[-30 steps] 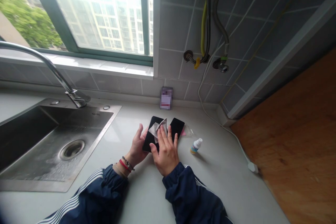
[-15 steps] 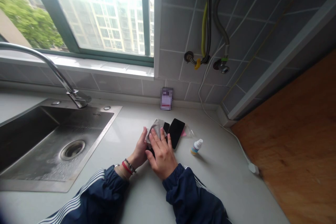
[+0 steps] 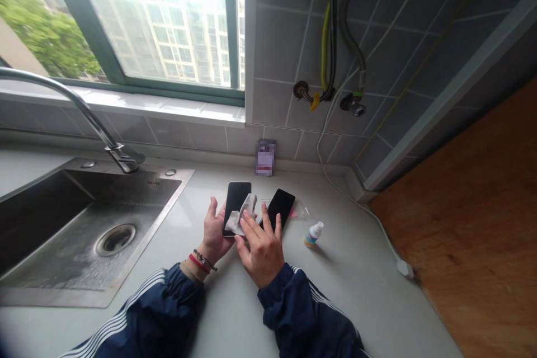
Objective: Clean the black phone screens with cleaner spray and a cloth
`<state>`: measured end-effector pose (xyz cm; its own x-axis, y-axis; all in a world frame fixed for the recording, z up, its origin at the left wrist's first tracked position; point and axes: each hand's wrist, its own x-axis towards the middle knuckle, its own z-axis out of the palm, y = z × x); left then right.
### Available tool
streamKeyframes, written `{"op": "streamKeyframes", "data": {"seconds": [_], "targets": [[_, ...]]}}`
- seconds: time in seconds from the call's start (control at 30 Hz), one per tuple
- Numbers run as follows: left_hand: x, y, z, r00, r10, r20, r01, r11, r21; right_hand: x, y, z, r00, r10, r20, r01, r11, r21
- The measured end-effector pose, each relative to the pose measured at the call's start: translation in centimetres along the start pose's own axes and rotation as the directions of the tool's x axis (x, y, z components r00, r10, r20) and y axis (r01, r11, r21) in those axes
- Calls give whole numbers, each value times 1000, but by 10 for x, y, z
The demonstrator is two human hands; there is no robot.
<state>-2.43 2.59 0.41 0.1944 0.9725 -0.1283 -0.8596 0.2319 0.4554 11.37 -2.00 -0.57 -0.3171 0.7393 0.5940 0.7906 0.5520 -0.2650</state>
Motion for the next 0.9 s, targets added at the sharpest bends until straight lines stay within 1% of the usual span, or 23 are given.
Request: {"op": "streamKeyframes", "data": {"seconds": [0.1, 0.17, 0.3, 0.4, 0.53, 0.63, 0.73, 0.77, 0.83, 0.87, 0.9], "targets": [[0, -3, -1, 1000, -20, 23, 19, 1000, 18, 0, 2, 1, 998, 49, 45, -47, 998, -42], [-1, -6, -1, 999, -33, 36, 32, 999, 44, 0, 6, 3, 995, 84, 49, -80, 994, -69], [-2, -13, 0, 987, -141, 73, 134, 986, 100, 3, 17, 6, 991, 131, -19, -132, 988, -84], [-2, -16, 0, 976, -205, 69, 198, 975, 103, 6, 23, 5, 987, 143, -69, -148, 986, -73], [-2, -17, 1, 979, -191, 71, 187, 980, 68, 8, 26, 2, 982, 158, -102, -163, 986, -39], [-4, -17, 2, 980, -170, 99, 164, 984, 63, 11, 31, -1, 980, 151, -131, -154, 988, -10], [-4, -19, 0, 975, -182, 127, 171, 981, 89, 13, 34, -5, 990, 108, -93, -109, 994, -4], [-4, -21, -2, 975, -191, 113, 180, 979, 97, 13, 34, -5, 994, 89, -65, -89, 996, -4], [-3, -25, -8, 983, -179, 39, 174, 979, 102, 12, 32, -6, 999, 37, -4, -37, 999, 3], [-2, -26, -10, 989, -142, -30, 145, 984, 108, 11, 31, -5, 1000, 3, 21, -4, 1000, 10], [-1, -27, -12, 995, -40, -95, 50, 993, 109, 10, 30, -4, 999, -33, 39, 32, 999, 20]]}}
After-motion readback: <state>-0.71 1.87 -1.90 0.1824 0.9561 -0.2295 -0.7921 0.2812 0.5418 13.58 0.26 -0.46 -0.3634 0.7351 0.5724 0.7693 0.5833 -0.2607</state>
